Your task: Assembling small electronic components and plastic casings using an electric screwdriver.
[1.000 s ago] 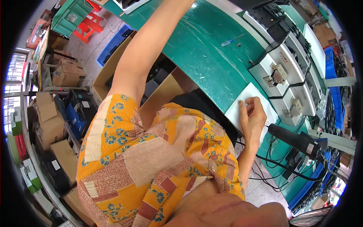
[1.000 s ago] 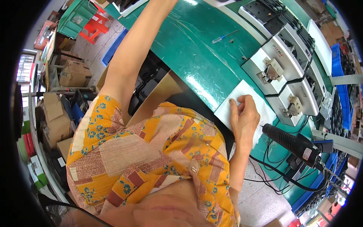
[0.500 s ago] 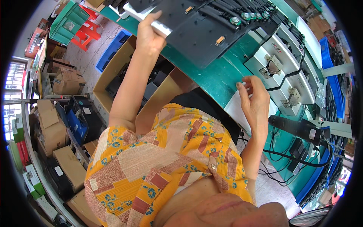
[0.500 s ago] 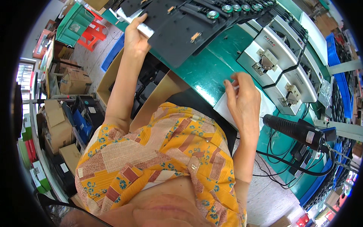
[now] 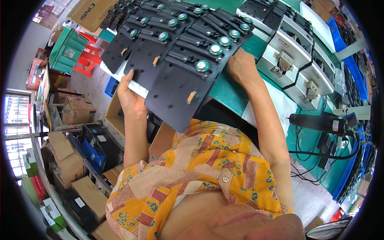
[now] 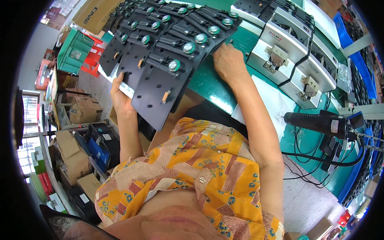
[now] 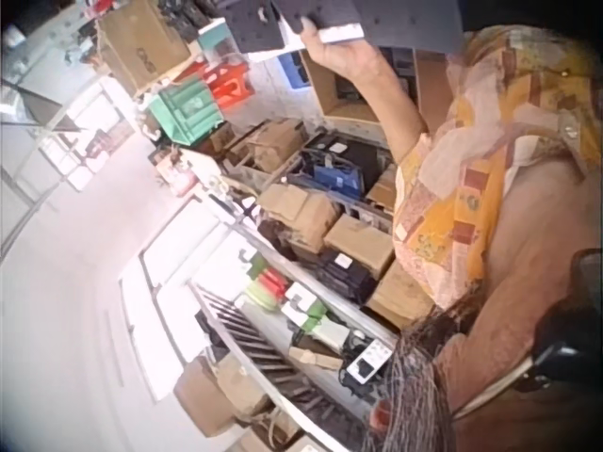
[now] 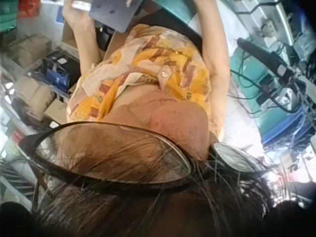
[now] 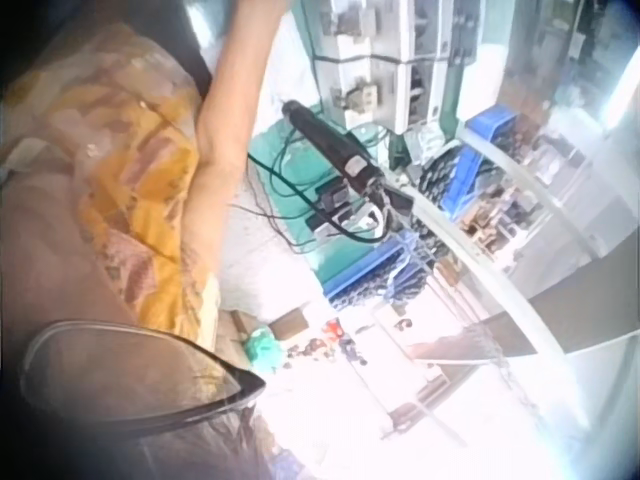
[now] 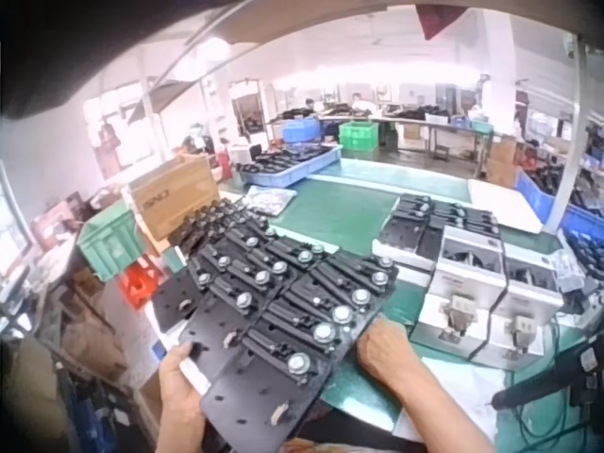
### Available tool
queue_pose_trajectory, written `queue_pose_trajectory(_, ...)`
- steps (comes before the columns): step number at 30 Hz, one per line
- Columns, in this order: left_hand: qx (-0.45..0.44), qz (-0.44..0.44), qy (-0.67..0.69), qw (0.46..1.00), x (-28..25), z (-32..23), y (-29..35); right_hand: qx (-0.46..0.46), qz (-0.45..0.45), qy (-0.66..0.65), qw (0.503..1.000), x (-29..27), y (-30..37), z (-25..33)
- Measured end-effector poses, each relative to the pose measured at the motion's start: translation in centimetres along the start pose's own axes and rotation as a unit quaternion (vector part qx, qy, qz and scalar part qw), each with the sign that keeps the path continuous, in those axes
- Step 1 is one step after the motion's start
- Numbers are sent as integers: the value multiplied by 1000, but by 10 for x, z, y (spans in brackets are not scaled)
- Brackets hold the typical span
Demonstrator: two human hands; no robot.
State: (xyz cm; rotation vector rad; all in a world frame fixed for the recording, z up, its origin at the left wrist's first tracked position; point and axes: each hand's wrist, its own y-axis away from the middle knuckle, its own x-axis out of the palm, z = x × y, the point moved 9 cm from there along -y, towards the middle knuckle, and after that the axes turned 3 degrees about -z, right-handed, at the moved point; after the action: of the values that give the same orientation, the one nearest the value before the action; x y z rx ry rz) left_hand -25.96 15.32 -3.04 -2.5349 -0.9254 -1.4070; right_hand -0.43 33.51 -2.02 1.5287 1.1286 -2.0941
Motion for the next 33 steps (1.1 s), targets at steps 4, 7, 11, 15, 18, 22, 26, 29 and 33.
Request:
queue_pose_trajectory(4,-7,-37,11,999,-27,-7,12,-18,-14,28,999,19,-12,-1)
queue_pose_trajectory(7,0,-48,-2,999,-38,-5,14,-29,-66,36,997,14,-8,-1)
queue_pose_trajectory(11,11,-48,-3,999,-59,1,13,-16,-38,47,998,14,-4,-2)
queue_pose_trajectory(15,5,-66,-4,998,-70,10,15,5,-45,73,996,8,-2,-1)
queue_pose_trajectory(18,0,-65,1,998,-75,13,15,3,-57,119,991,11,3,-5)
queue_pose_trajectory(22,0,-54,13,998,-84,13,13,37,-31,102,994,7,5,-2)
queue_pose_trajectory(26,16,-60,8,998,-101,14,5,78,-21,123,989,3,10,-7)
queue_pose_trajectory(29,27,-79,6,997,-103,18,2,92,-15,141,986,2,11,-10)
queue_pose_trajectory(33,32,-91,3,995,-93,27,6,109,-19,138,984,-5,12,-9)
